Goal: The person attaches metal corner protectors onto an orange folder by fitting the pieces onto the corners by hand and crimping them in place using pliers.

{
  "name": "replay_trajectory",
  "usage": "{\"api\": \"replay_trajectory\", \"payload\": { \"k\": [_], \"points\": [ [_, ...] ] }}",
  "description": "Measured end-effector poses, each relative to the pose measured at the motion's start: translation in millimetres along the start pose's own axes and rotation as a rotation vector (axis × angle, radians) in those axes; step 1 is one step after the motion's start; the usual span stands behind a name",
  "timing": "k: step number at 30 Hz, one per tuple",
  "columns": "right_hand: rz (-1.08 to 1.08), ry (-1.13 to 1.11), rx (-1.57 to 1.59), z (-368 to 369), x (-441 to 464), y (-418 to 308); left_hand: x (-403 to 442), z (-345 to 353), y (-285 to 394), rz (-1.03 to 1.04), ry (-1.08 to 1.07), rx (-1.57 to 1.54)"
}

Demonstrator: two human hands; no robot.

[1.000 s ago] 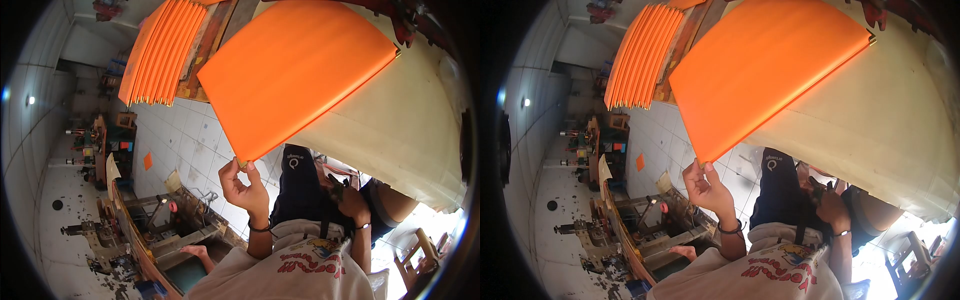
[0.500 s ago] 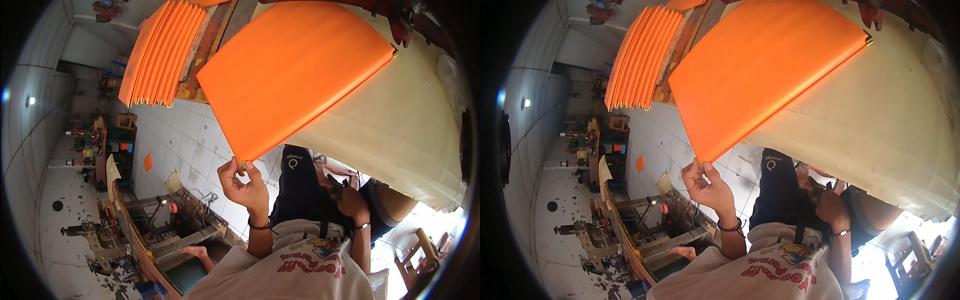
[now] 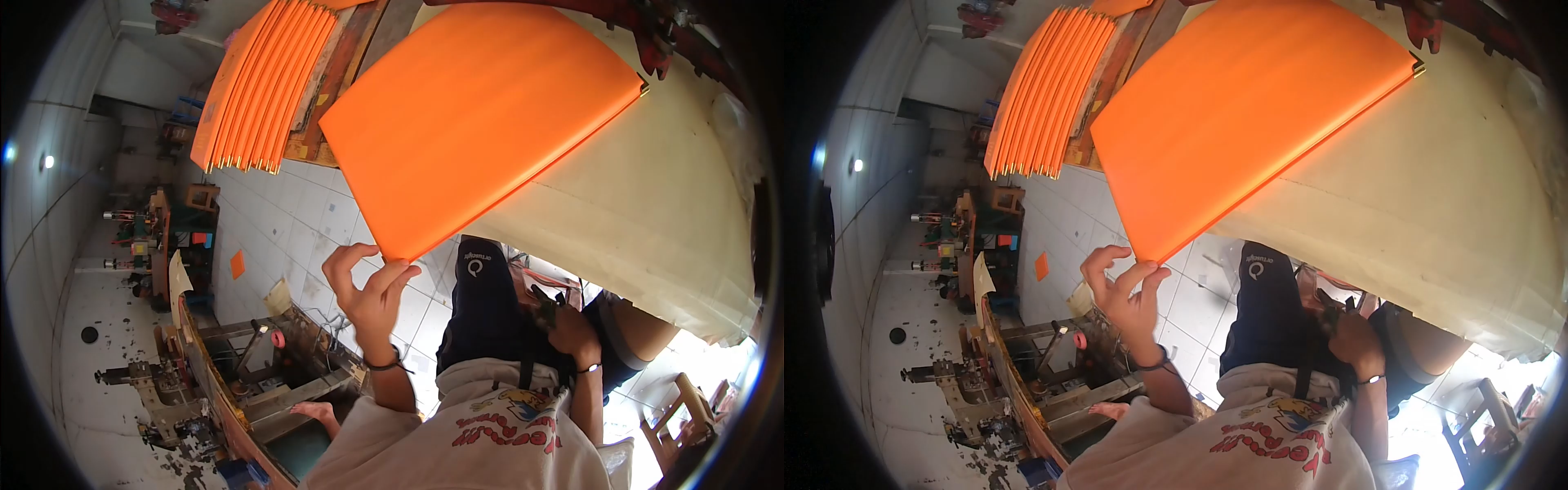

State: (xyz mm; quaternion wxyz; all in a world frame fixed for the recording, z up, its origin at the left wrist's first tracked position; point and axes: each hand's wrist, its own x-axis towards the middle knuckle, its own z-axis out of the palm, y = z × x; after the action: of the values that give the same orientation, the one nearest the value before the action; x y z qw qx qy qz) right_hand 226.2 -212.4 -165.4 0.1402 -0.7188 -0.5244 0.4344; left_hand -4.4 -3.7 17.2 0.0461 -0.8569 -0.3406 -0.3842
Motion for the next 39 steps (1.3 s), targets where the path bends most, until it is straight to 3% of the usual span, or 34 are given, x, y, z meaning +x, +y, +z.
{"api": "replay_trajectory", "payload": {
  "k": [3,10,20,39],
  "points": [
    [-0.006,-0.017,-0.023,-1.4,0.8,-1.2,24.0,-19.8,-10.2,0.186,-0.231,0.069],
    [0.053,0.014,-0.017,13.9,3.5,10.4,61.9,-20.4,-22.5,0.341,-0.39,-0.071],
    [0.093,-0.062,-0.015,-17.5,-1.9,-19.1,58.1,-6.9,-27.8,0.28,-0.323,-0.147],
    [0.082,-0.046,-0.065,1.6,3.7,-1.0,40.3,13.4,-21.9,0.276,-0.053,-0.1]
  ]
}}
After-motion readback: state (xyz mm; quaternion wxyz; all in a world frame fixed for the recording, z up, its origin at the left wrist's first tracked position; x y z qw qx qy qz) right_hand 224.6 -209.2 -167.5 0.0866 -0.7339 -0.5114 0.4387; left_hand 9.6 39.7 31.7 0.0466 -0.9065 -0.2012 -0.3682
